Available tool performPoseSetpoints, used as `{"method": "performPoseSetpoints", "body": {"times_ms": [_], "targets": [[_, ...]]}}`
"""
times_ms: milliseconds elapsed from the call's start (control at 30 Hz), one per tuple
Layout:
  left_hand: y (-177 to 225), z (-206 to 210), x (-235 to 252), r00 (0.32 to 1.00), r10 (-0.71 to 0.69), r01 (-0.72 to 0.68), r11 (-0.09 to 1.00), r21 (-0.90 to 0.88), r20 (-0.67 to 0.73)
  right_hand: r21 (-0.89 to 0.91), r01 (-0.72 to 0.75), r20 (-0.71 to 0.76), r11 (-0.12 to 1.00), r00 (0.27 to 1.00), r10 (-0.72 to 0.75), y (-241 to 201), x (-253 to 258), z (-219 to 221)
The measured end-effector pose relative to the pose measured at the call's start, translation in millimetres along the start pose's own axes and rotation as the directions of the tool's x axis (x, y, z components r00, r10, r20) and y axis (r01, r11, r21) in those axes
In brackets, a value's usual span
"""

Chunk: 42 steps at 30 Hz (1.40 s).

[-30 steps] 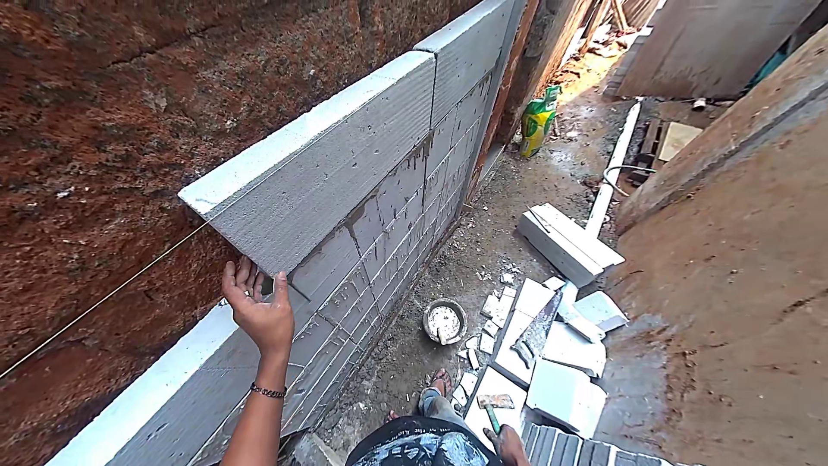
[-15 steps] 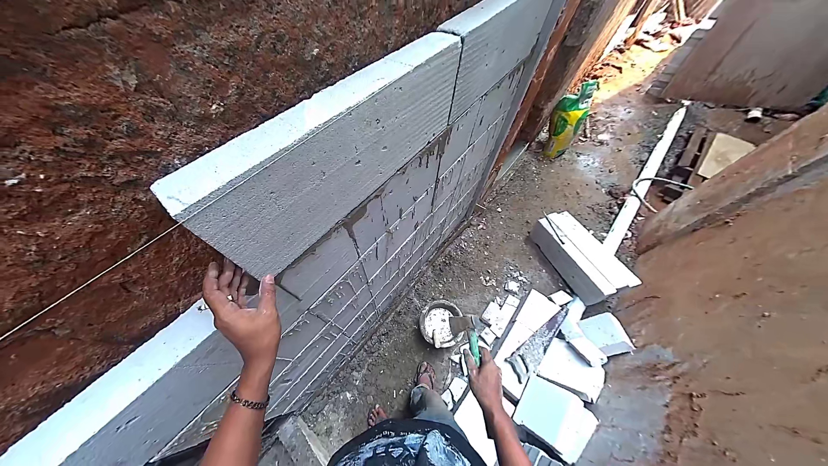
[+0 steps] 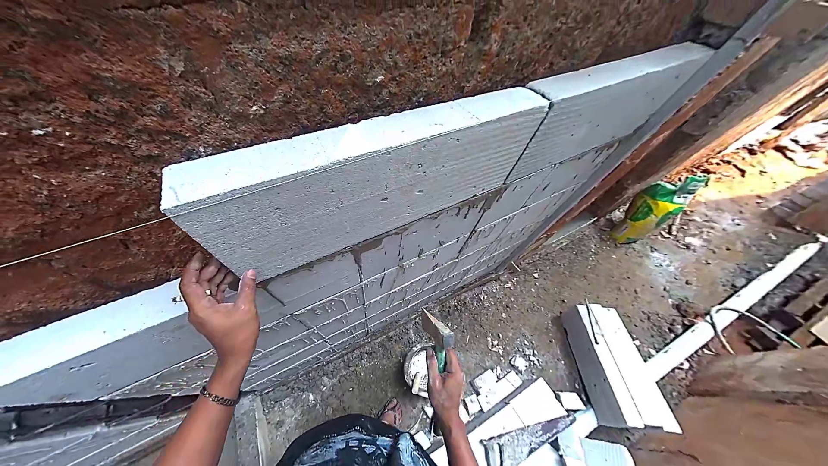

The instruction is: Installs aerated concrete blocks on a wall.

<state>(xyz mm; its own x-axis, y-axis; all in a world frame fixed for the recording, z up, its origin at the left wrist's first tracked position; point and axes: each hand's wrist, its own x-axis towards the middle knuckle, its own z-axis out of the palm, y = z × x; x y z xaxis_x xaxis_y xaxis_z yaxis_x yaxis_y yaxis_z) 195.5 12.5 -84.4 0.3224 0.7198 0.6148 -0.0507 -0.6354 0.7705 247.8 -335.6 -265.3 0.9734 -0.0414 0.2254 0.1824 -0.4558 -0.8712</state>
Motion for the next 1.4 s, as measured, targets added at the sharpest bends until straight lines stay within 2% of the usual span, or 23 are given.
{"method": "performPoseSetpoints", "body": {"times_ms": [133,233,467,567,800,1400], "targets": [[0,2,0,0.999,-0.010,0.013,0.997,0.074,-0.039,0.126,0.041,0.069,0.991,0.996,-0.050,-8,21,3],[0,6,0,0.997,-0.020,0.026,0.996,0.089,-0.071,0.202,0.128,0.066,0.971,0.987,-0.144,-21,37,14],[1,10,-2,0.994,-0.030,0.042,0.993,0.112,-0.105,0.223,0.357,0.026,0.907,0.928,-0.372,-95,59,47],[0,11,-2,0.994,-0.020,0.032,0.994,0.109,-0.111,0.229,0.410,0.019,0.883,0.905,-0.426,-118,64,59],[-3,10,-1,0.994,0.020,-0.005,0.990,0.141,-0.103,0.198,0.395,0.035,0.897,0.912,-0.409,-135,68,80],[-2,11,-1,0.994,0.014,0.002,0.989,0.147,-0.110,0.132,0.366,0.071,0.921,0.923,-0.377,-147,75,86]]}}
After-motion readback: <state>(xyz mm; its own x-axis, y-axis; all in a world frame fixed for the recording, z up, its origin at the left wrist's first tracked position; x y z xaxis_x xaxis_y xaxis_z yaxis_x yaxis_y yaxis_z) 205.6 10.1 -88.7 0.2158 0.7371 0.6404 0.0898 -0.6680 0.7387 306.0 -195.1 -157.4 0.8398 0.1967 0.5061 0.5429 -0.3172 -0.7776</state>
